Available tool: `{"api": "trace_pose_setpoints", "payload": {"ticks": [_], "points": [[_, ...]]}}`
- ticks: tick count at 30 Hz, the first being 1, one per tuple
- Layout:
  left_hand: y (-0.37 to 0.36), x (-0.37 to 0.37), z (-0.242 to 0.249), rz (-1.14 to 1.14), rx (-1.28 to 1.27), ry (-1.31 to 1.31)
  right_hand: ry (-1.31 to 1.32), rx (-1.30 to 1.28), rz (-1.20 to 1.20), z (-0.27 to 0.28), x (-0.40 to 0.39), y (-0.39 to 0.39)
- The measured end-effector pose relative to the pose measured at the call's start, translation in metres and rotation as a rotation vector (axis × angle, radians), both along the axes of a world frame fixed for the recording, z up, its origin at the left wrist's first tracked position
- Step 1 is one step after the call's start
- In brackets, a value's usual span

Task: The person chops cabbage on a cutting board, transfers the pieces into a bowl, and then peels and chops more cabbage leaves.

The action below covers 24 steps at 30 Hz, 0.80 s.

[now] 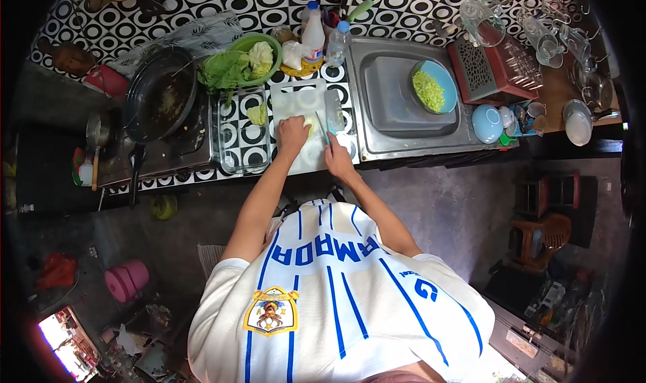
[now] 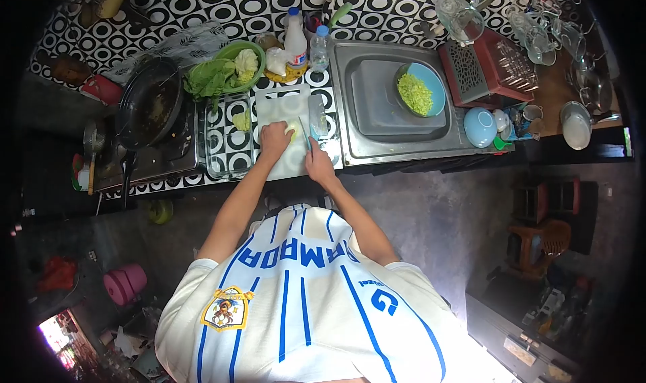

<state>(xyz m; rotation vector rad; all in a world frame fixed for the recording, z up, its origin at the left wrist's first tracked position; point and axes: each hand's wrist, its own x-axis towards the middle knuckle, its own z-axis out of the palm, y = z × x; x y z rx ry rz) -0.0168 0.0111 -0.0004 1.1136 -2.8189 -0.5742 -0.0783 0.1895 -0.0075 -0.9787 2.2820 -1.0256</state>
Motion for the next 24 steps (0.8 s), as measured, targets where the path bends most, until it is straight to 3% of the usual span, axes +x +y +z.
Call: {"api": "trace_pose_setpoints", "payload": {"ticks": [4,8,11,21,24], "points": [[-0.03,0.008,-0.016,0.277,0.126,0.118,-0.037,0.025,0.003,0.006,0.0,0.001],[-0.039,0.019,-0.021,0.225,0.301,0.339,-0.016,-0.06,0.054,-0.004,0.006,-0.006],[-0.031,0.029,-0.034,0.012,0.084,0.497,-0.022,-0.079,0.156,0.006,0.011,-0.015],[-0.017,0.032,-0.035,-0.169,-0.021,0.154,0.142,-0.041,0.154,-0.014,0.036,-0.046],[-0.017,0.03,-0.026,-0.208,-0.024,0.032,0.164,0.098,0.158,-0.007,0.04,-0.034]]}}
